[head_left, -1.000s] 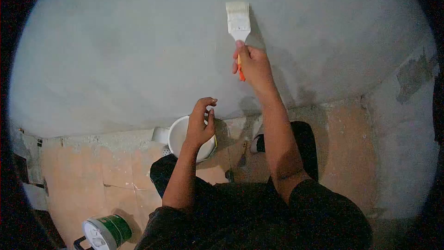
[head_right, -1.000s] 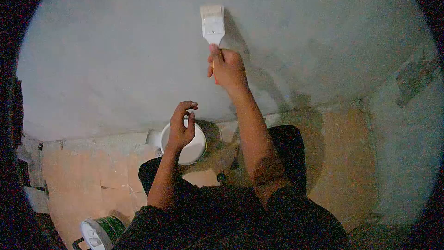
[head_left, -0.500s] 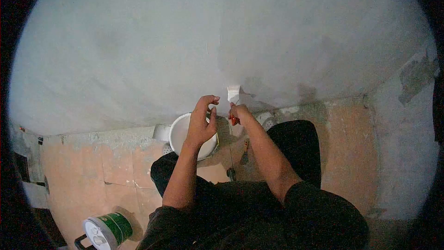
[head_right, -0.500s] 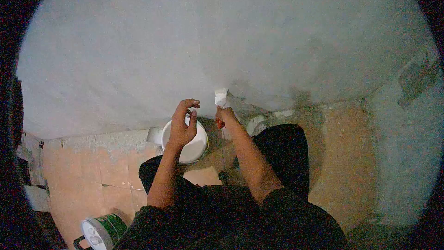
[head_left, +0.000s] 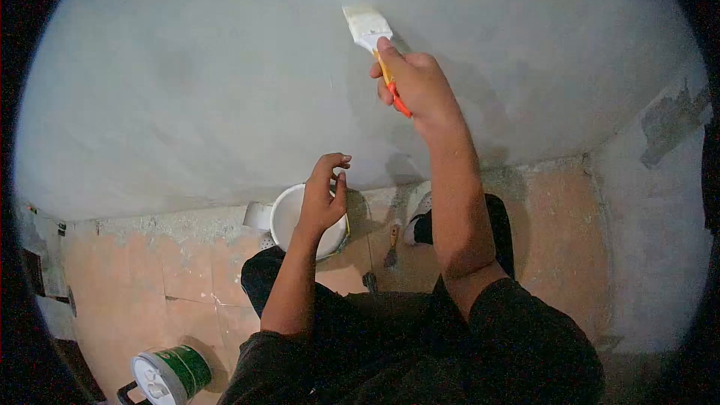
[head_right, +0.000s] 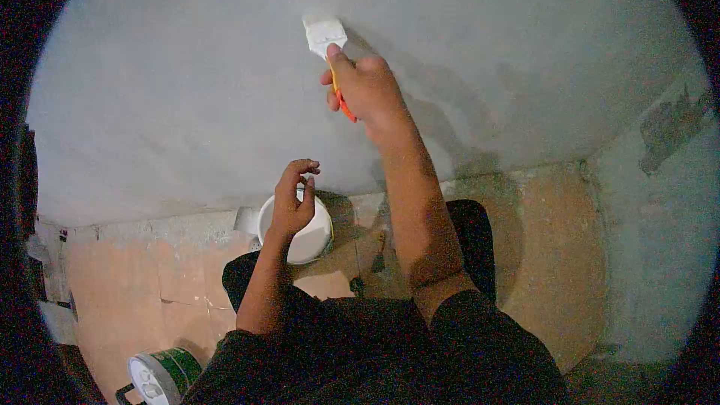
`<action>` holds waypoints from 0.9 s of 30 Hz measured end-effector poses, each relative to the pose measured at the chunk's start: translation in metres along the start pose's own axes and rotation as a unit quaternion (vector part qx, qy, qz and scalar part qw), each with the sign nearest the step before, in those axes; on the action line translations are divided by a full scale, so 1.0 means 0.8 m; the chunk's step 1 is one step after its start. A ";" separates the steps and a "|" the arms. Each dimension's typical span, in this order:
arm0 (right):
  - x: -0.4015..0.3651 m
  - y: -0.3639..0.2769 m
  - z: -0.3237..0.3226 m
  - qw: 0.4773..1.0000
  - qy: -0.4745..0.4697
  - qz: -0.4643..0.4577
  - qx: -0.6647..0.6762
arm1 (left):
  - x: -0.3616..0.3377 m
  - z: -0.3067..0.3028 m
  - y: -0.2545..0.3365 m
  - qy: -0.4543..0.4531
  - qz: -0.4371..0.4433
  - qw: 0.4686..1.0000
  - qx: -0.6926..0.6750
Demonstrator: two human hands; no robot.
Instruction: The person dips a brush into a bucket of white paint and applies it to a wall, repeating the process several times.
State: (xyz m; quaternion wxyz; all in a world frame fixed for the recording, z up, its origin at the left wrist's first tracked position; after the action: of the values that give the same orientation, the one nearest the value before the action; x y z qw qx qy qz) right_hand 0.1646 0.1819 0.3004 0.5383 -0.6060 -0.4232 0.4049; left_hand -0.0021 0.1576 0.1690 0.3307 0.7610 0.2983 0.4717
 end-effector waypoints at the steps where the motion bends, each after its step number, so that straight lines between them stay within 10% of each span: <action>1: -0.003 -0.002 0.000 0.998 0.013 -0.058 -0.014 | -0.001 0.000 0.000 0.005 -0.003 1.000 -0.006; 7: 0.085 0.216 0.017 0.995 0.045 -0.035 -0.078 | -0.001 -0.004 0.000 0.018 0.000 1.000 -0.011; 14: 0.036 0.430 0.043 0.945 0.030 0.326 -0.005 | -0.001 -0.001 0.001 0.000 -0.001 1.000 -0.024; 22: 0.022 0.353 0.022 0.944 0.012 0.326 0.047 | -0.002 -0.001 0.000 -0.011 -0.004 1.000 -0.017; 27: 0.050 0.140 0.003 0.966 -0.007 0.229 0.117 | -0.005 0.005 0.008 -0.012 0.001 1.000 -0.027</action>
State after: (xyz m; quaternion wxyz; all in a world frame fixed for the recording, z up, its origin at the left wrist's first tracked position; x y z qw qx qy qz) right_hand 0.1834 0.2134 0.1871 0.4956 -0.6169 -0.2264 0.5680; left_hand 0.0012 0.1495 0.1706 0.3539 0.7580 0.2807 0.4706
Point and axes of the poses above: each hand's wrist, its own x-axis towards the middle knuckle, its own z-axis out of the palm, y = z × x, the point moved 7 cm from there along x, towards the middle knuckle, and after that the axes turned 2 degrees about y, right-handed, at the moved point
